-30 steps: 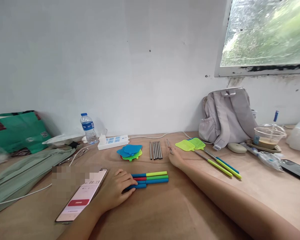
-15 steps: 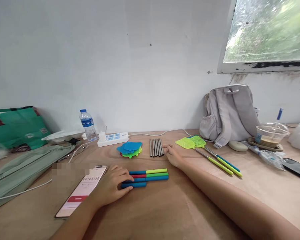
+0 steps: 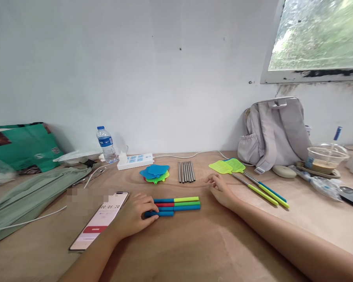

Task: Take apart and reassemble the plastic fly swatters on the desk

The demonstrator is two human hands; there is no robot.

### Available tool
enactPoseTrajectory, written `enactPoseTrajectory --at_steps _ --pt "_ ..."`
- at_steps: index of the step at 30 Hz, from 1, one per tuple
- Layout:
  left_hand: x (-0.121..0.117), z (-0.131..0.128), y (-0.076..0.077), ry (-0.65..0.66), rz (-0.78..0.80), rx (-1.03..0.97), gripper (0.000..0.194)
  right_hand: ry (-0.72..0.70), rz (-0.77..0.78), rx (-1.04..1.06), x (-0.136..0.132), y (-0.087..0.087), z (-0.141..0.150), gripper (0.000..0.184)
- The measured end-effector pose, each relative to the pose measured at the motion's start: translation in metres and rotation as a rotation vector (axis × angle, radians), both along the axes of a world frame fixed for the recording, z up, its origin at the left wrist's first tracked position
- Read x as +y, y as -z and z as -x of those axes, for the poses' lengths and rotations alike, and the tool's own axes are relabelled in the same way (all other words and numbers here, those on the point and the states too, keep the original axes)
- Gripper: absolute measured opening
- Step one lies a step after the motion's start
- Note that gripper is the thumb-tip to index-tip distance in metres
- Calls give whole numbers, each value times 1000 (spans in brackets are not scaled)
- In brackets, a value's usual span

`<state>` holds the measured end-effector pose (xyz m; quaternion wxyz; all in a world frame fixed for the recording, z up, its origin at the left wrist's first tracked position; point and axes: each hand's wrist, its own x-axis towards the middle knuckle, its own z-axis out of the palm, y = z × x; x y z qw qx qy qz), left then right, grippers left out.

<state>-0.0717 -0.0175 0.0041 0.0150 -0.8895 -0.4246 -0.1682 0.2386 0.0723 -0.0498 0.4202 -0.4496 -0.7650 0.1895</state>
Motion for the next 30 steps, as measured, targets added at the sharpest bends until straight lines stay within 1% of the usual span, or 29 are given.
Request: enactPoseTrajectory --at_steps 3,5,8,10,13,16,18,19,21,23,25,27,28,30 --pt "0 0 0 -16 3 10 13 -17 -79 -120 -16 -6 -19 26" --pt "0 -1 0 -29 5 16 14 -25 -138 -227 -26 -11 -33 24" --pt "0 -1 1 -32 11 20 14 0 -209 -412 -32 -16 -57 19" --pt "0 -1 1 -22 18 19 15 72 -246 -533 -30 -17 -74 18" --pt "1 -2 1 -3 23 1 14 262 -259 -708 -18 -16 -97 24" --pt "0 -3 1 11 14 -15 14 448 -143 -843 -5 -13 -112 25" --pt "-2 -3 0 19 8 -9 15 511 -40 -876 0 -10 -116 25" --pt "-3 -3 -1 24 5 -5 16 521 -4 -869 1 -9 -116 25" --pt "-6 -2 -2 41 -8 -4 20 495 5 -772 1 -9 -113 23" --pt "-8 0 -4 68 -38 -21 23 445 -44 -631 0 -12 -108 20" --pt "-6 -1 -9 72 -78 -102 21 409 -104 -514 -2 -22 -99 21" --pt "0 -10 -21 19 -80 -255 17 378 -147 -430 -6 -40 -84 22" --pt "5 -19 -29 -32 -58 -353 16 363 -162 -382 -8 -53 -75 22" --pt "15 -46 -49 -143 65 -553 20 255 -139 -171 -17 -84 -51 19"
